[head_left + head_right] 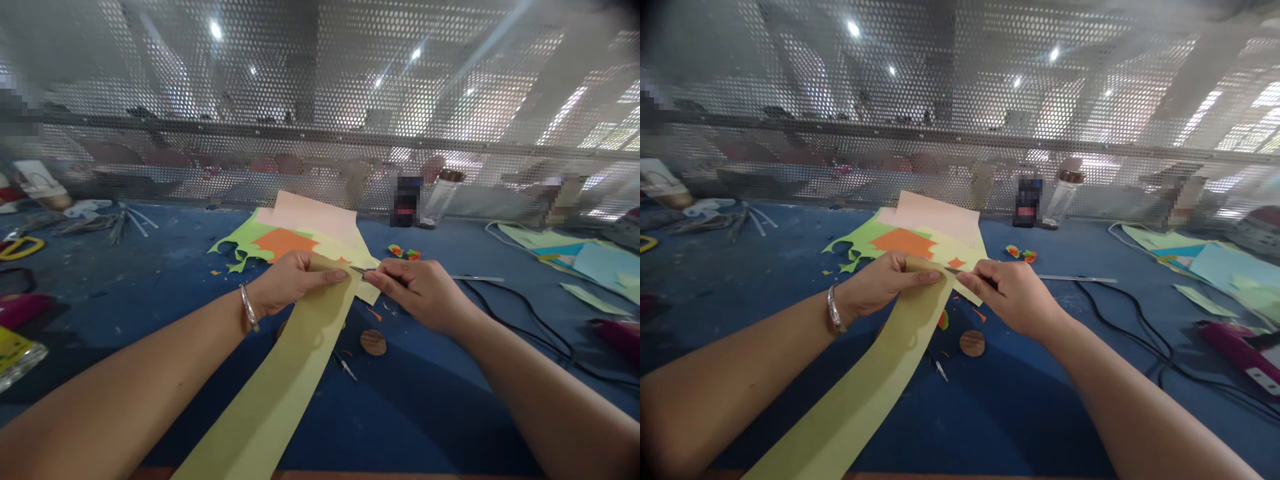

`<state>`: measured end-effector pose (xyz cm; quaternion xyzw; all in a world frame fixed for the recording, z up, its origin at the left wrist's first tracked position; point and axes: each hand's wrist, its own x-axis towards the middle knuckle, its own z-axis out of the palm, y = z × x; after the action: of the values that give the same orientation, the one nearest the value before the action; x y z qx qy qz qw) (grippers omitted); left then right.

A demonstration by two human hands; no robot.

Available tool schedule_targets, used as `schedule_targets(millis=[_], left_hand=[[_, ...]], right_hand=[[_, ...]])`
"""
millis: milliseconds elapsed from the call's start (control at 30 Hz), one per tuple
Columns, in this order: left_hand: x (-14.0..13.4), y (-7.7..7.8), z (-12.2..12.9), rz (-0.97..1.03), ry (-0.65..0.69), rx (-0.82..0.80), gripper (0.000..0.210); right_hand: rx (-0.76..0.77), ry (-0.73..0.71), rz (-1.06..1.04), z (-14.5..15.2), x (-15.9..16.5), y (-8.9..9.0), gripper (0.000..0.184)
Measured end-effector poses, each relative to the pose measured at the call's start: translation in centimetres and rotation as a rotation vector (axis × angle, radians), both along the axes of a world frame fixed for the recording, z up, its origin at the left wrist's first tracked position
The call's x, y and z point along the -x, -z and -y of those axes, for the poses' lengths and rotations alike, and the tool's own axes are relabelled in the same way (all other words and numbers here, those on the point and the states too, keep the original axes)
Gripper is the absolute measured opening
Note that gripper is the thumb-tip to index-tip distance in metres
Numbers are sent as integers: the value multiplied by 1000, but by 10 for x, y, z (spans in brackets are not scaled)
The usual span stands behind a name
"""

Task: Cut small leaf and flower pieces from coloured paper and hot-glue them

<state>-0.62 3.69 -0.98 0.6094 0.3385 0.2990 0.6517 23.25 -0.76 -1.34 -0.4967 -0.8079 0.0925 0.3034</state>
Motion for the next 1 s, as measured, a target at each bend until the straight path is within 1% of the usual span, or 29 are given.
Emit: schedule_targets(millis=[233,333,433,667,800,1000], left_hand=[[-1,-1,1,-3,-35,20,32],[-1,-2,1,-15,-21,18,35],[0,-2,1,-22,-11,12,32],[0,4,-1,-24,42,-19,37],[-1,5,-1,-35,34,-16,35],[-1,2,2,-46,30,-2,32]], right_hand=[[17,2,8,2,1,-2,52],[14,7,10,1,1,-1,52],[7,13,17,1,2,-1,53],[2,7,36,0,2,-1,53],[13,-8,28,0,1,0,52],[19,-9,26,1,2,-1,52]])
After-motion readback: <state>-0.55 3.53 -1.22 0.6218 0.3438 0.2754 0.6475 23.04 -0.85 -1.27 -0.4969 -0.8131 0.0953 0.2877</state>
